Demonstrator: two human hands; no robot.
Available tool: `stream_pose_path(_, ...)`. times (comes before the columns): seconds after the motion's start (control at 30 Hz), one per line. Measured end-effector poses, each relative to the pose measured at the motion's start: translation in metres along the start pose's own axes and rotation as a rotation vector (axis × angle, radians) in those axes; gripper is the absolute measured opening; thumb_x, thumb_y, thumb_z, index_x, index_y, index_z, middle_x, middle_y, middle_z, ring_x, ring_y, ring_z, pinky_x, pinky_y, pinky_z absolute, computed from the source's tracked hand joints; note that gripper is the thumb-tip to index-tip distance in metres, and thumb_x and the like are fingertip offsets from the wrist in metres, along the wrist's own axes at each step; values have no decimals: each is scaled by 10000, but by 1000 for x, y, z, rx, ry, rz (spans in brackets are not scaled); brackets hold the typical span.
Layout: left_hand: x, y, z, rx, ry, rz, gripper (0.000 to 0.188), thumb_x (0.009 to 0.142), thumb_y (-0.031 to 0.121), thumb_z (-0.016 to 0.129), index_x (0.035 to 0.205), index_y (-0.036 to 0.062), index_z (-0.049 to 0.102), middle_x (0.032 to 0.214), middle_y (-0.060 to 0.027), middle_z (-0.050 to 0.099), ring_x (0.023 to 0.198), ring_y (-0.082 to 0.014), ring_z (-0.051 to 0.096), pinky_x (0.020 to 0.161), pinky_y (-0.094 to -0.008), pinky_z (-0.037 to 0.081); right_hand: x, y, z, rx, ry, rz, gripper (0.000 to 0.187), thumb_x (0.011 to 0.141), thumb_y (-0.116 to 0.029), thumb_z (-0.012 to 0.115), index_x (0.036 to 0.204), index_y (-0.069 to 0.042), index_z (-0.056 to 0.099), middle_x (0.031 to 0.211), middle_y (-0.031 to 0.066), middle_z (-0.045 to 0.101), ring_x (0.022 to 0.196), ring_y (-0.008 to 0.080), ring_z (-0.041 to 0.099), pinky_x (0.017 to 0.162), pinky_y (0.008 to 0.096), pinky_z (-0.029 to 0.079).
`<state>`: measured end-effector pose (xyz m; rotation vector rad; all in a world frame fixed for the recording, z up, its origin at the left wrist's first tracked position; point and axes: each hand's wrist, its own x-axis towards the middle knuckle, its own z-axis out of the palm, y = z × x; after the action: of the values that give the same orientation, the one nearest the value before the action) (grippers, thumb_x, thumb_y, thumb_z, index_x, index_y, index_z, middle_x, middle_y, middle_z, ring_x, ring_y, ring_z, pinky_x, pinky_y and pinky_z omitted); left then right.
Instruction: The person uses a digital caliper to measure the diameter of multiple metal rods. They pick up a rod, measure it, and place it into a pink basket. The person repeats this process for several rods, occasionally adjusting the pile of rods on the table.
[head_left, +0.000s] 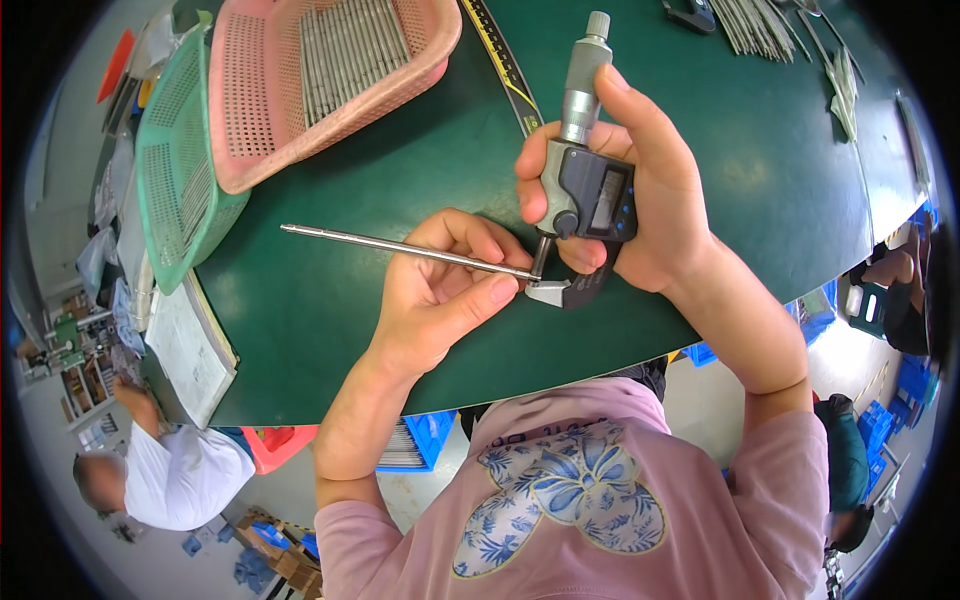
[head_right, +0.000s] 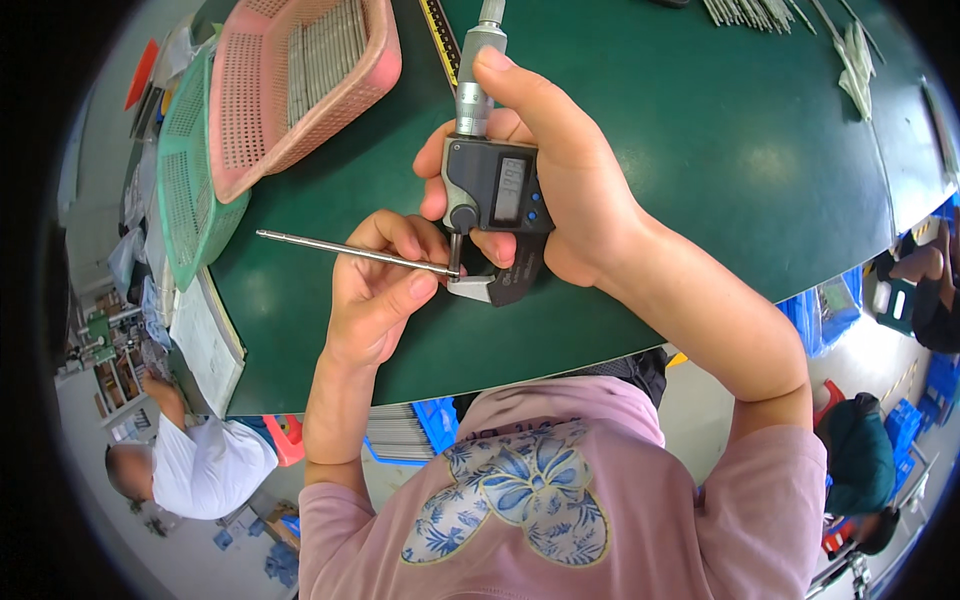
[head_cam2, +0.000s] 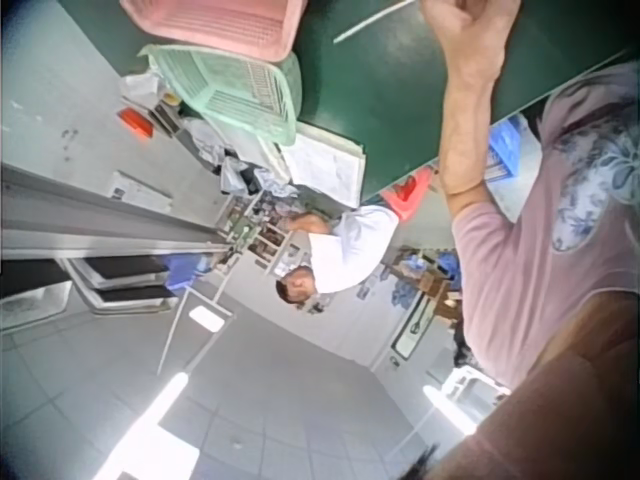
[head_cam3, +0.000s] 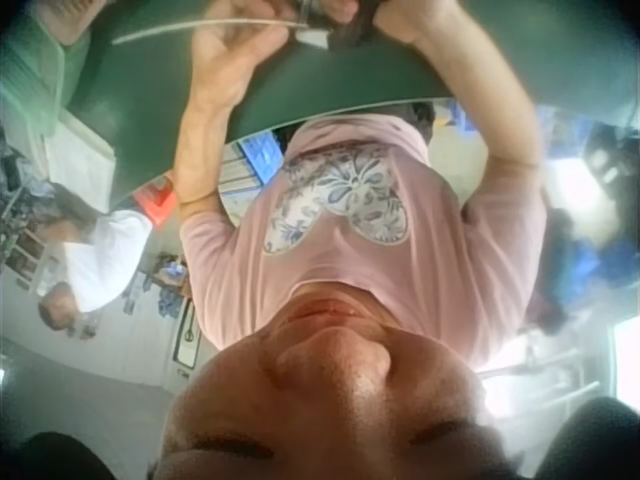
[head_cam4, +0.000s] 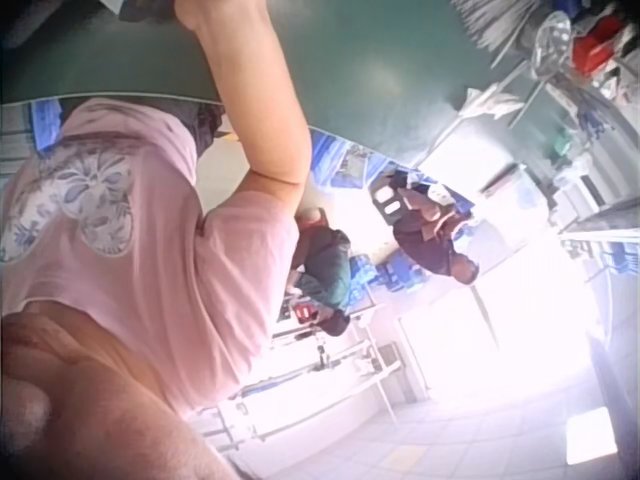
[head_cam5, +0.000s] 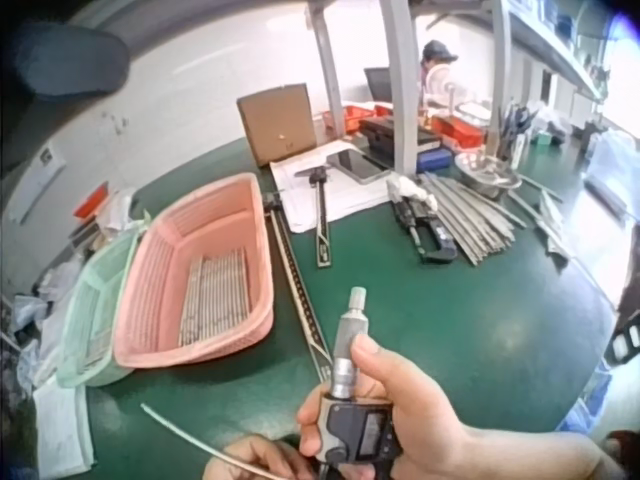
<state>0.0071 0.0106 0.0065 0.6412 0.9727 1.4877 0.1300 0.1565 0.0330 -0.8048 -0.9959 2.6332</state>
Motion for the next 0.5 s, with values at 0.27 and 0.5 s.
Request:
stream_pose_path(0.27,0,2,7,54,60,-35,187,788,19,624,910,10,482,860,-83,578,790,-122,565,712,-247,462,-1,-1,2,-52,14,-39,700,798,-662,336,796,-3,573,639,127,568,361,124,424,320,214,347)
stream_pose_path(0.5,0,-2,3,37,50,-7,140,798,24,619,863,10,495,844,-79,577,773,-129,564,703,-259,465,1,3,1,-15,-45,-96,657,884,-548,243,851,21,569,662,131,569,362,122,428,319,213,360)
